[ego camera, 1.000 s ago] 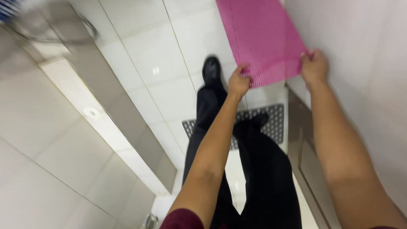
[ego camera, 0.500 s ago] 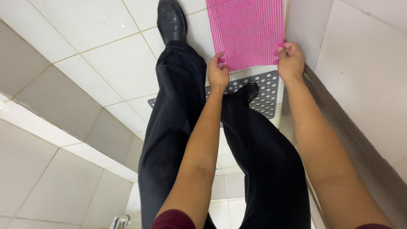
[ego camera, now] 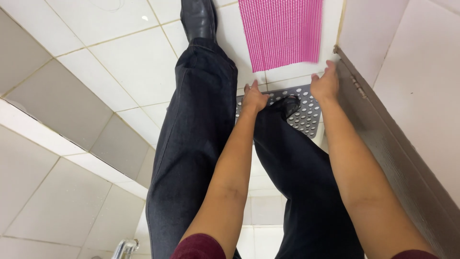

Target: The person cleans several bathroom floor mats using a purple cloth. They wipe a grey perforated mat, a pink mesh mat, and a blue grid mat, then place them on the floor. The person also moves a black trash bin.

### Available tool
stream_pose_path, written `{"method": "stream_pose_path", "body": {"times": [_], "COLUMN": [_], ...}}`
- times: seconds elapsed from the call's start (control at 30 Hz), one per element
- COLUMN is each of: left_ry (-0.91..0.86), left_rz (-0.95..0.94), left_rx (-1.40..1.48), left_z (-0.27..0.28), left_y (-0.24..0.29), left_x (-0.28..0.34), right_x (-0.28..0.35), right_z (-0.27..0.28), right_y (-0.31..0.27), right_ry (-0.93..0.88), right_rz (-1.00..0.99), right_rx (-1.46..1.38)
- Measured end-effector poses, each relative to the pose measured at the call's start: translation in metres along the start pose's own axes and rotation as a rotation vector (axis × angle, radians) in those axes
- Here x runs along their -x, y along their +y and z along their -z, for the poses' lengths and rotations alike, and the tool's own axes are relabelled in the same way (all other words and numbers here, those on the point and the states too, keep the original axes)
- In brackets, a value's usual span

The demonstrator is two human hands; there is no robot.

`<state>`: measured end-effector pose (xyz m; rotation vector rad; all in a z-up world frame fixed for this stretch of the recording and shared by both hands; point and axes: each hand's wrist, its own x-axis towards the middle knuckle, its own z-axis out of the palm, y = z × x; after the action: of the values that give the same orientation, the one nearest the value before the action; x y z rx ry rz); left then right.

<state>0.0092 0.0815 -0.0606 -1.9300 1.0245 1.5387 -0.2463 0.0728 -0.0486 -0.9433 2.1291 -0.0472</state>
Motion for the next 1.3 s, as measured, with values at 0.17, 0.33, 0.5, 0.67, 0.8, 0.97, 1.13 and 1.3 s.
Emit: {"method": "stream_pose_path", "body": {"times": [0.17, 0.33, 0.5, 0.67, 0.8, 0.97, 1.13, 1.3], "left_ry": [-0.138, -0.032, 0.237, 0.415, 1.088, 1.511, 1.440, 1.278], "left_rz": [0.073, -0.052, -0.397, -0.404, -0.434, -0.365, -0.174, -0.224], "left_rx": [-0.020, 0.087, 0.278, 0.638, 0.729, 0.585, 0.095, -0.102], "left_z": [0.061, 0.127, 0.252, 0.421, 0.609, 0.800, 0.862, 0.857], "left_y": [0.048, 0.089, 0.109, 0.102, 0.091, 0.076, 0.063, 0.055], "left_x": [0.066, 0.127, 0.194, 0.201, 0.216, 0.264, 0.249, 0.221], "right_x": [0.043, 0.081, 0.119, 0.121, 0.131, 0.143, 0.152, 0.164], "right_z": [0.017, 0.068, 0.159, 0.212, 0.250, 0.256, 0.252, 0.257], "right_y": [-0.009, -0.067, -0.231, -0.363, -0.489, -0.575, -0.600, -0.599], "right_ry": [-0.272, -0.461, -0.564, -0.554, -0.574, -0.581, -0.630, -0.645], "right_rz": [0.003, -0.023, -0.219, -0.135, -0.159, -0.108, -0.082, -0.127], "right_rx": [0.124, 0.093, -0.078, -0.212, -0.134, -0.135, -0.096, -0.046]}}
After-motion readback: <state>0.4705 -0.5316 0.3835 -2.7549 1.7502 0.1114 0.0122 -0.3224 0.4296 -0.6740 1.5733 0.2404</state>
